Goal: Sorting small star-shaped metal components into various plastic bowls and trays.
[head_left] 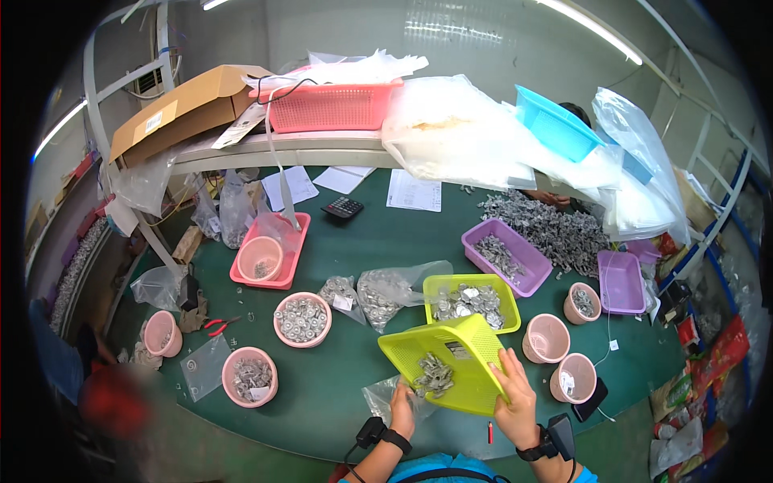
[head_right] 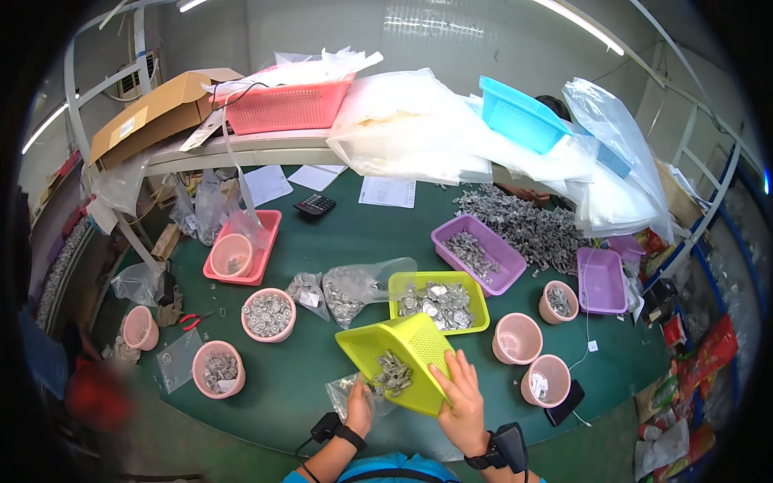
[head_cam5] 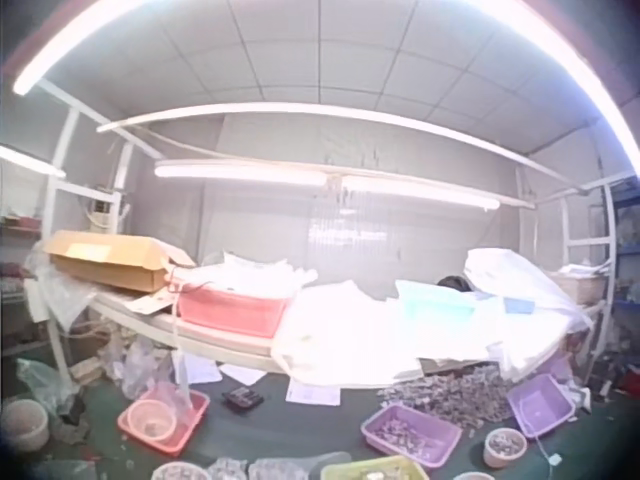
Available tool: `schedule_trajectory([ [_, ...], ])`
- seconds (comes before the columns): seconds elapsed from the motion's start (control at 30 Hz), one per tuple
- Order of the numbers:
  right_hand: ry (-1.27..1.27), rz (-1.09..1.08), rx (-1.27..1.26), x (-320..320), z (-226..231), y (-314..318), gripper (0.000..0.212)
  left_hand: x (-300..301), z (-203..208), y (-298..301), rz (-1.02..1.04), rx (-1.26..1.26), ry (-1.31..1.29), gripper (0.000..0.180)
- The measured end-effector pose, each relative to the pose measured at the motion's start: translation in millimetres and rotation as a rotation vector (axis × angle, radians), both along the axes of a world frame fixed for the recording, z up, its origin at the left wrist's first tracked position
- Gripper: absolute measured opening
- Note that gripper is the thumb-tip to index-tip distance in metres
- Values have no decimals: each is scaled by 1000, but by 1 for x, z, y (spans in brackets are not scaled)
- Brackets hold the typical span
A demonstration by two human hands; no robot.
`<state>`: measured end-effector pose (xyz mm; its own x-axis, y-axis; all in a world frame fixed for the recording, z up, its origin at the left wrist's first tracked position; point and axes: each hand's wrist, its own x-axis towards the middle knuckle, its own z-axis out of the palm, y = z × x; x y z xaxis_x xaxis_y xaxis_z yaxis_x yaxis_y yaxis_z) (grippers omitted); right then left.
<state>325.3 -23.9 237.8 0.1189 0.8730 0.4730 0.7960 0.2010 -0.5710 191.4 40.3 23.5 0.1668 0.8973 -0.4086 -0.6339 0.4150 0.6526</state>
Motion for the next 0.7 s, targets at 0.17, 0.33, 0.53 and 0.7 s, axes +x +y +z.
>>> schedule_trajectory([
  [0.17, -36, 6, 4, -4, -2, 1, 53, 0, 2, 1, 41, -7, -23, 34],
  [0.33, -95, 19, -2, -14, -4, -1, 53, -2, 12, -3, 23, -28, -193, 36],
  [0.53, -155, 114, -18, -23, -4, -3, 55, -15, -12, -2, 105, -154, -184, 28],
  [0.7, -148, 132, -4, -23, -2, -11, 55, -23, -4, -5, 99, -156, -277, 28],
])
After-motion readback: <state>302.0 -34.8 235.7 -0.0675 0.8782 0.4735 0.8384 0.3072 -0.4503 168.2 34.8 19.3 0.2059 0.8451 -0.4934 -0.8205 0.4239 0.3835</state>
